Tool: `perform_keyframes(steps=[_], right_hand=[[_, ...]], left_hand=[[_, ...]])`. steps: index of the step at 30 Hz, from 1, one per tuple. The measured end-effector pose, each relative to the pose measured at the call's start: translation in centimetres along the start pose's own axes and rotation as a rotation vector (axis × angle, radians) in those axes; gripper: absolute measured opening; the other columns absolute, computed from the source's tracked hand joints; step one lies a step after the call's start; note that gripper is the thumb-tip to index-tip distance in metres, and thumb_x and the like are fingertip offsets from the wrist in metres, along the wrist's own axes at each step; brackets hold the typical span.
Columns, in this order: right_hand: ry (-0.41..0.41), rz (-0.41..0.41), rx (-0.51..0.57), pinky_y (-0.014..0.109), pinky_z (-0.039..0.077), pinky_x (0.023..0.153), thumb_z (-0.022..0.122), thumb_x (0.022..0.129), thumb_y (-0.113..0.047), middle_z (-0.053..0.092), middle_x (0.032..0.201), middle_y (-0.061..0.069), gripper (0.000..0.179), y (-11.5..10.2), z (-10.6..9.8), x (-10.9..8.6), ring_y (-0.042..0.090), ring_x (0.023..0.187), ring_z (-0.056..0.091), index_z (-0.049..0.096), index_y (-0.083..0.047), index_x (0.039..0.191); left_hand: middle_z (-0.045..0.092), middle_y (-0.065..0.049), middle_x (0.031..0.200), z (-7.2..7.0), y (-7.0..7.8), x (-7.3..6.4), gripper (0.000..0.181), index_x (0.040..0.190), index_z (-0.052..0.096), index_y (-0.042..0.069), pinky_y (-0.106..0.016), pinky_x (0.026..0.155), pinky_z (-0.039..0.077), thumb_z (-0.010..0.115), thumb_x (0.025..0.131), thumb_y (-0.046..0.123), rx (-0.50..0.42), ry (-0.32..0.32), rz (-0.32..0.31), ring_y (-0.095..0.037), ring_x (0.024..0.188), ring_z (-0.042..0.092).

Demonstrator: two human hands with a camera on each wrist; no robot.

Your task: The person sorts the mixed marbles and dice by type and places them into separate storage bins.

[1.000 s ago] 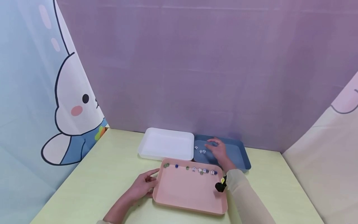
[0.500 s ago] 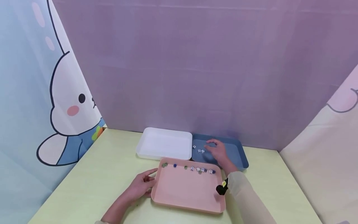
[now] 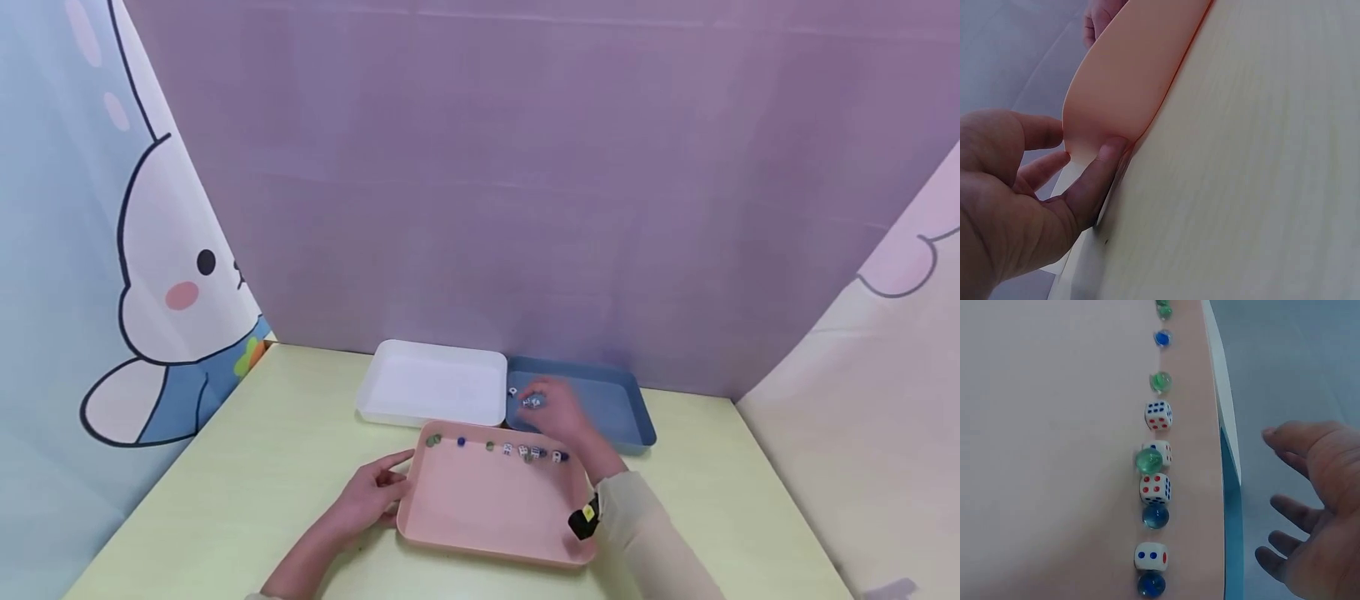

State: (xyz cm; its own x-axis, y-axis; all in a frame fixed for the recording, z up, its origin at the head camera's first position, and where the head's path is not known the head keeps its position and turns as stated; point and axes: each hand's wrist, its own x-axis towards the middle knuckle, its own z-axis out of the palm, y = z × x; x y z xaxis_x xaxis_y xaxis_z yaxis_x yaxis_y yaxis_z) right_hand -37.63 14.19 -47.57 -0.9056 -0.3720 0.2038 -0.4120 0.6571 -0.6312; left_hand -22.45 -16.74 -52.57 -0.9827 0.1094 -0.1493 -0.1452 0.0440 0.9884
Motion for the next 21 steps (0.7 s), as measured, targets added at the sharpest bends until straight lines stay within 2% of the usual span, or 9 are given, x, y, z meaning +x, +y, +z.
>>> perform_keyframes(steps=[4, 9, 16, 21], right_hand=[[-0.065, -0.080, -0.123, 0.056, 0.036, 0.102, 0.077, 0.084, -0.018, 0.052, 0.134, 0.021, 0.009, -0.7, 0.3, -0.7, 0.041, 0.127, 0.042, 0.074, -0.015, 0.092], [-0.125, -0.144, -0.288, 0.057, 0.031, 0.106, 0.078, 0.083, -0.025, 0.053, 0.134, 0.018, 0.007, -1.2, 0.8, -1.2, 0.042, 0.129, 0.039, 0.075, -0.021, 0.088], [-0.090, -0.245, -0.414, 0.052, 0.033, 0.106, 0.078, 0.081, -0.025, 0.056, 0.132, 0.016, 0.008, -1.7, 1.2, -1.5, 0.039, 0.130, 0.039, 0.074, -0.024, 0.075], [-0.104, -0.241, -0.465, 0.050, 0.034, 0.106, 0.079, 0.080, -0.025, 0.055, 0.133, 0.015, 0.004, -2.1, 1.6, -1.7, 0.038, 0.132, 0.037, 0.077, -0.022, 0.078]], left_hand=[[0.052, -0.018, 0.101, -0.1, 0.0, 0.1, 0.054, 0.145, 0.043, 0.003, -0.044, 0.064, 0.058, 0.059, 0.094, 0.002, 0.005, 0.015, -0.010, -0.025, 0.084, 0.058], [0.051, -0.018, 0.102, -0.2, 0.0, 0.1, 0.053, 0.145, 0.043, 0.004, -0.042, 0.065, 0.058, 0.059, 0.095, 0.003, 0.015, 0.023, -0.019, -0.025, 0.083, 0.059], [0.052, -0.019, 0.103, -0.3, -0.1, 0.1, 0.051, 0.145, 0.044, 0.004, -0.043, 0.068, 0.058, 0.058, 0.095, 0.004, -0.001, 0.007, -0.020, -0.025, 0.085, 0.060], [0.052, -0.019, 0.102, -0.4, -0.3, 0.1, 0.052, 0.144, 0.044, 0.003, -0.044, 0.067, 0.058, 0.059, 0.095, 0.005, -0.010, 0.003, -0.016, -0.025, 0.085, 0.060]])
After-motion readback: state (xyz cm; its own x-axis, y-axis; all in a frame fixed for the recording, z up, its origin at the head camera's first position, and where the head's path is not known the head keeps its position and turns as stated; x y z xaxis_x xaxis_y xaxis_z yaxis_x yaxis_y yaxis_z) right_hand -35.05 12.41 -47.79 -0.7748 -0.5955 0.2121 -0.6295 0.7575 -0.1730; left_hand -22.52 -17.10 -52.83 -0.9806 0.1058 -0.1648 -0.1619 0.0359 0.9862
